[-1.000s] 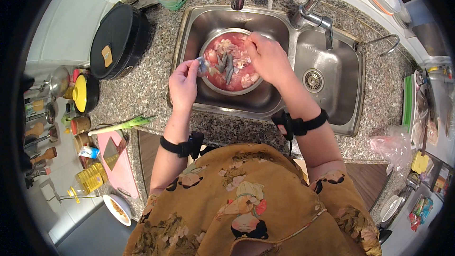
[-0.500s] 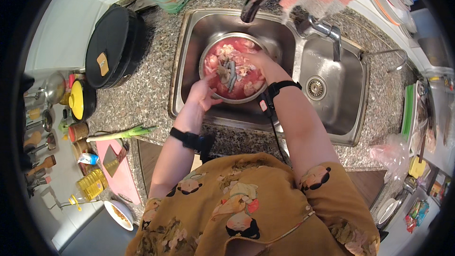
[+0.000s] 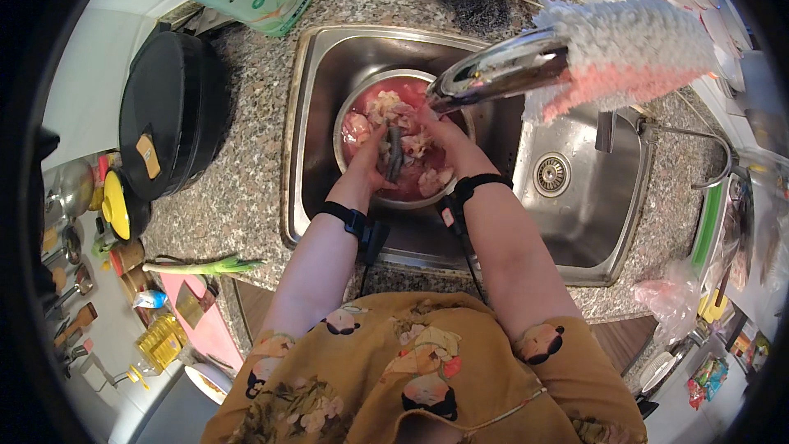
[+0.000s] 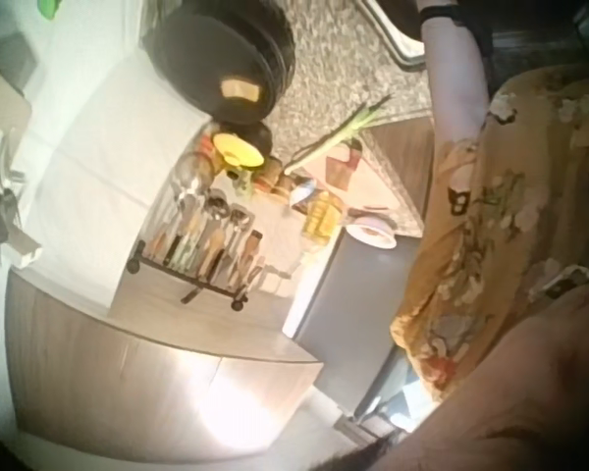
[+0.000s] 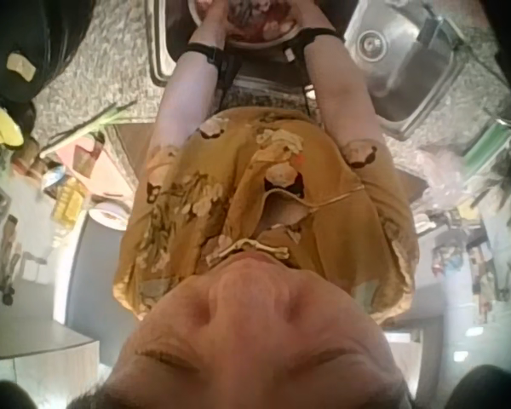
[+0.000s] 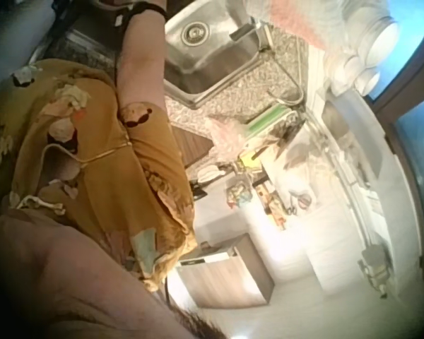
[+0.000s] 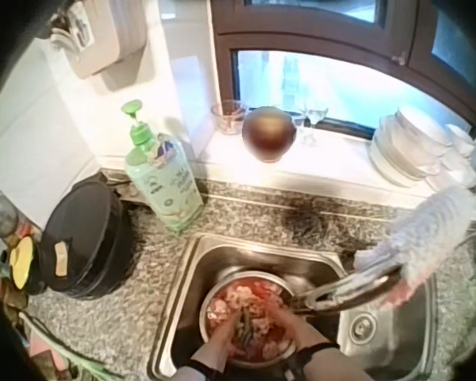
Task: The person washes pieces of raw meat by hand in a metal bowl under running tap water in a kitchen sink. They repeatedly rinse and separate the meat pieces, occasionally retrieving a second bowl from a cabinet and placing it nearby.
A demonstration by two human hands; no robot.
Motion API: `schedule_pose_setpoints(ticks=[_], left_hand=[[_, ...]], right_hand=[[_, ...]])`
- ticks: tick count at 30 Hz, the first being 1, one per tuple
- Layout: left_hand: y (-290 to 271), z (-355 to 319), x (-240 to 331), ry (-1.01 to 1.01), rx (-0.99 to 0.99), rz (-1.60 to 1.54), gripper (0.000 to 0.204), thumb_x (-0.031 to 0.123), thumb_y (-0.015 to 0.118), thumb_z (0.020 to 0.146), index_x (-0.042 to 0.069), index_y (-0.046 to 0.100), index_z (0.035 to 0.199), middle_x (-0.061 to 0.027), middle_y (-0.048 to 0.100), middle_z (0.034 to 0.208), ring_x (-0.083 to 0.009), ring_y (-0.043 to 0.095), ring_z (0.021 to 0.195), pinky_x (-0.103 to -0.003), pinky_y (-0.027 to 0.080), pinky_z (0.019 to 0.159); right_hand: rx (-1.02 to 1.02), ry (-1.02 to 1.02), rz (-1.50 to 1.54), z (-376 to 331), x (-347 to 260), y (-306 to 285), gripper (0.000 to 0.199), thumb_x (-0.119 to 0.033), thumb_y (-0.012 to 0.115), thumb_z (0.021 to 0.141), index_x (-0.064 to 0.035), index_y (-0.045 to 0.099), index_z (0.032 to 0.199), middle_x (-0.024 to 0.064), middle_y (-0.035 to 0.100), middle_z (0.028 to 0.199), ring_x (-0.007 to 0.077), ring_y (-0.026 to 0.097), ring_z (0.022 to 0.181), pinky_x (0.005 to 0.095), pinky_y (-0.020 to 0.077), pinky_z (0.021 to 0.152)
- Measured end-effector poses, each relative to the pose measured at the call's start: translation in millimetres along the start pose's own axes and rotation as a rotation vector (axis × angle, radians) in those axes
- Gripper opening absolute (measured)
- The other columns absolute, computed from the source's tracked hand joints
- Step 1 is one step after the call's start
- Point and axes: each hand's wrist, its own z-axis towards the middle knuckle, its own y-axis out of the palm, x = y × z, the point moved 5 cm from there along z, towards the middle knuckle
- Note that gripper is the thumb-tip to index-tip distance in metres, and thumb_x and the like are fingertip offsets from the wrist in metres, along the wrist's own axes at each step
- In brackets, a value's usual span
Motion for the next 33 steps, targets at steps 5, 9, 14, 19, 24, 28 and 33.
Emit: schedule_pose_setpoints(ticks=[5, 9, 14, 19, 24, 28, 33], left_hand=[[6, 16, -10, 0.148, -0.056, -0.088, 0.04, 0.018, 0.057, 0.088, 0.015, 0.047, 0.127, -0.0114, 0.06, 0.108, -0.0304, 0.059, 0.098, -0.06, 0.046, 0.077], [1, 7, -11, 0.344, 0.023, -0.052, 0.043, -0.005, 0.052, 0.081, 0.011, 0.051, 0.121, -0.0125, 0.06, 0.104, -0.0284, 0.061, 0.093, -0.052, 0.054, 0.07], [1, -25, -6, 0.454, -0.086, 0.085, 0.046, -0.01, 0.052, 0.077, 0.008, 0.051, 0.12, -0.0106, 0.059, 0.107, -0.0259, 0.061, 0.094, -0.044, 0.054, 0.072], [-3, -45, -2, 0.542, -0.116, 0.154, 0.048, -0.011, 0.053, 0.077, 0.01, 0.05, 0.121, -0.0086, 0.059, 0.109, -0.0222, 0.061, 0.093, -0.037, 0.052, 0.073], [-18, -56, -5, 0.39, -0.032, 0.102, 0.046, 0.007, 0.059, 0.082, 0.014, 0.047, 0.126, -0.0068, 0.058, 0.113, -0.0216, 0.054, 0.107, -0.051, 0.043, 0.089], [-16, -56, -7, 0.3, -0.061, 0.074, 0.052, 0.027, 0.058, 0.085, 0.016, 0.04, 0.133, -0.0089, 0.049, 0.129, -0.0286, 0.044, 0.12, -0.063, 0.028, 0.096], [-7, -36, -20, 0.058, -0.046, -0.076, 0.06, 0.041, 0.054, 0.088, 0.018, 0.034, 0.14, -0.0111, 0.033, 0.144, -0.0354, 0.034, 0.13, -0.067, 0.018, 0.101]], right_hand=[[0.074, -0.153, -0.055, 25, 12, 0, 0.042, -0.019, 0.068, 0.081, -0.0047, 0.059, 0.119, 0.0051, 0.062, 0.108, 0.0164, 0.056, 0.099, 0.0347, 0.0479, 0.077], [0.057, -0.314, -0.246, 13, 7, 2, 0.022, -0.005, 0.062, 0.079, -0.0039, 0.068, 0.1, 0.0041, 0.066, 0.09, 0.0145, 0.06, 0.081, 0.0287, 0.0485, 0.07], [0.071, -0.281, -0.343, -19, 0, 1, 0.019, 0.002, 0.055, 0.08, -0.005, 0.067, 0.093, 0.0029, 0.064, 0.085, 0.0122, 0.059, 0.074, 0.0253, 0.0465, 0.06], [0.003, -0.647, -0.406, -48, -12, 8, 0.022, 0.0, 0.053, 0.082, -0.0051, 0.069, 0.094, 0.0041, 0.064, 0.092, 0.0128, 0.059, 0.083, 0.0249, 0.0467, 0.068], [0.033, -0.636, -0.21, -64, -9, -9, 0.021, -0.002, 0.055, 0.081, -0.005, 0.07, 0.096, 0.0045, 0.065, 0.094, 0.0139, 0.06, 0.088, 0.0258, 0.0453, 0.081], [0.095, -0.417, -0.109, -62, 2, -14, 0.035, -0.013, 0.057, 0.084, -0.0082, 0.059, 0.119, 0.0074, 0.063, 0.1, 0.0152, 0.059, 0.09, 0.0299, 0.0451, 0.084], [0.231, -0.075, 0.135, -44, 26, -12, 0.046, -0.031, 0.055, 0.088, -0.0128, 0.046, 0.13, 0.0103, 0.061, 0.102, 0.0241, 0.059, 0.093, 0.0459, 0.0445, 0.085]])
